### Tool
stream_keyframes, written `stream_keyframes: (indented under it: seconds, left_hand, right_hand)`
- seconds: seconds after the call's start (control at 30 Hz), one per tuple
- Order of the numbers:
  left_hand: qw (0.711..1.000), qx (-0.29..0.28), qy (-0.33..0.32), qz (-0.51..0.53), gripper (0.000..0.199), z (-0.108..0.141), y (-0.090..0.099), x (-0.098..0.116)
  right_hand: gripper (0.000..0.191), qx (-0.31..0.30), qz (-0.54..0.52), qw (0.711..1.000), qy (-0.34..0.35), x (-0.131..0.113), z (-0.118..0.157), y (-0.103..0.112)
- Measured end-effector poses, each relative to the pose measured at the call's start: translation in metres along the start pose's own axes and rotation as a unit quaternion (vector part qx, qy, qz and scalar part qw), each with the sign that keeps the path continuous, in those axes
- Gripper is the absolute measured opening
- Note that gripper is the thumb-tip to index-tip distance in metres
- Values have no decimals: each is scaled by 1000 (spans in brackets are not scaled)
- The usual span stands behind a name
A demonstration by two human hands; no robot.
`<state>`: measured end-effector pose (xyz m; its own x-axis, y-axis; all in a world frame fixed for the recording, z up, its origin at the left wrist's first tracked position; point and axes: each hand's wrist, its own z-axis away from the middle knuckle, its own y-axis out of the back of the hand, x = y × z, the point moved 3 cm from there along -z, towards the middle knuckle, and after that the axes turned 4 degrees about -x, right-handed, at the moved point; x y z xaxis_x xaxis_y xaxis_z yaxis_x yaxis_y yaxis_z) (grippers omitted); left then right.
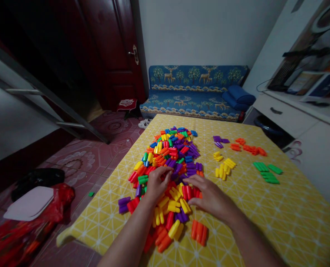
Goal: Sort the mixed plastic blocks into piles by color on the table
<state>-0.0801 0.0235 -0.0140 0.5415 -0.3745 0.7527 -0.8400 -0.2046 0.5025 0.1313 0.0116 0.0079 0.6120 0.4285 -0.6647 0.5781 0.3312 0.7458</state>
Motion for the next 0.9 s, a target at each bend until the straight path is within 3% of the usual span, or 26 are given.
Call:
stream_keyframes:
  seconds: [0.1, 0.2, 0.33, 0.4, 0.5, 0.73, 0.83, 0.9]
  left_hand:
    - [1000, -1, 0, 13, 15, -1, 0, 2]
    - [999, -8, 7, 34, 16, -1, 2, 5]
    - [994, -59, -19, 95, 21, 1, 3, 14]
    - [986, -87, -59, 130, 35, 3, 3, 18]
    - [977, -117, -102, 145, 50, 4, 1, 21]
    - [974, -180, -93, 96, 27, 7, -4, 20]
    - [975, -183, -86, 96, 24, 6, -4, 19]
    - [977, -175, -78, 96, 22, 6, -3, 17]
  right_hand:
    - [52, 8, 5, 1000, -19, -13, -2, -12]
    - [47, 75, -112, 987, -86, -15, -6, -19]
    - [47, 126, -367, 919, -77, -19, -9, -26]
    - [45, 136, -426, 890, -90, -20, -8, -27]
    - [43, 143, -443, 878, -116, -17, -6, -30]
    - [37, 166, -382, 903, -107, -7, -4, -39]
    - [37, 198, -352, 908, -111, 1, 4, -20]
    - [41, 271, -324, 895, -142, 21, 20, 6]
